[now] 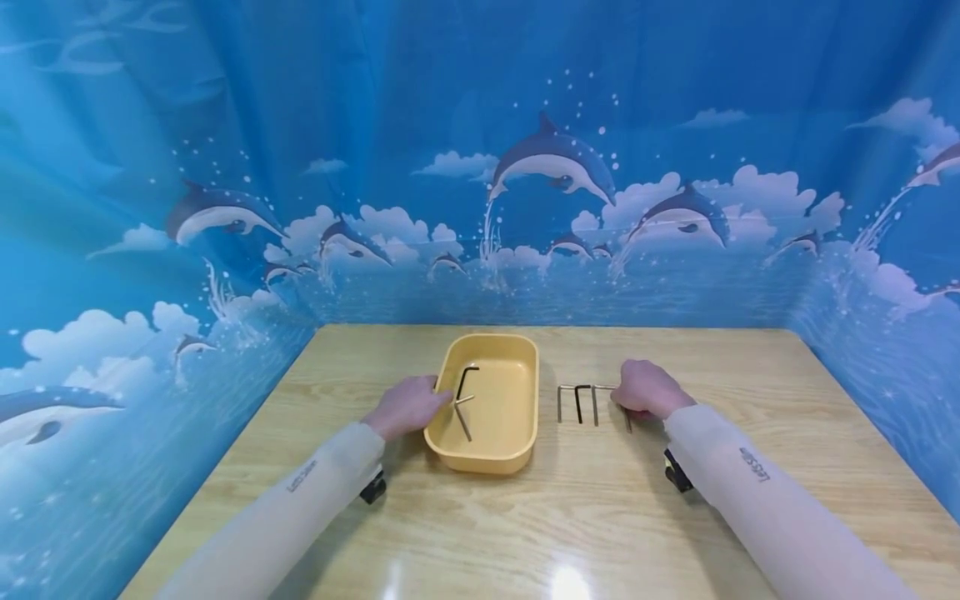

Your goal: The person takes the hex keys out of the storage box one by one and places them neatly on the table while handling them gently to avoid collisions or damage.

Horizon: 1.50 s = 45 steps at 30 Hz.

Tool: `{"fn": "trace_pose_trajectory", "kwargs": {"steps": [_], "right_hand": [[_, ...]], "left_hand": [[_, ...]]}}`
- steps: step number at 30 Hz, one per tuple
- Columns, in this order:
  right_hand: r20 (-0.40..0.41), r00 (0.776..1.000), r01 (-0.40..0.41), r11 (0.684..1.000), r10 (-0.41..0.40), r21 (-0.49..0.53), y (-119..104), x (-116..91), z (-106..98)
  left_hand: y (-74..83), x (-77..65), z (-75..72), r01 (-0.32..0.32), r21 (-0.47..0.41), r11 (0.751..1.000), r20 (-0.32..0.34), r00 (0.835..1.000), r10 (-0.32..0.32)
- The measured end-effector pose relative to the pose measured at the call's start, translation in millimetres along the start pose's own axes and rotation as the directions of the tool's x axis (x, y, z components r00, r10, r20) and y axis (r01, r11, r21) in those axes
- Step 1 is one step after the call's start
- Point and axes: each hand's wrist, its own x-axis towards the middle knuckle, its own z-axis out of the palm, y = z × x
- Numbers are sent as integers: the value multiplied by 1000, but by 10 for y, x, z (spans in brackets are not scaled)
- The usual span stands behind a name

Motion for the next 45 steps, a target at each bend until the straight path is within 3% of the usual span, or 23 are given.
{"fn": "trace_pose_trajectory", "kwargs": {"steps": [13,45], "right_hand": [[8,1000,9,999,-10,46,71,5,7],[14,1000,5,1000,-5,25,51,42,33]], "left_hand": [[30,11,-17,13,6,1000,0,1000,-13],[43,-38,-5,29,-37,999,8,1000,-29]]}}
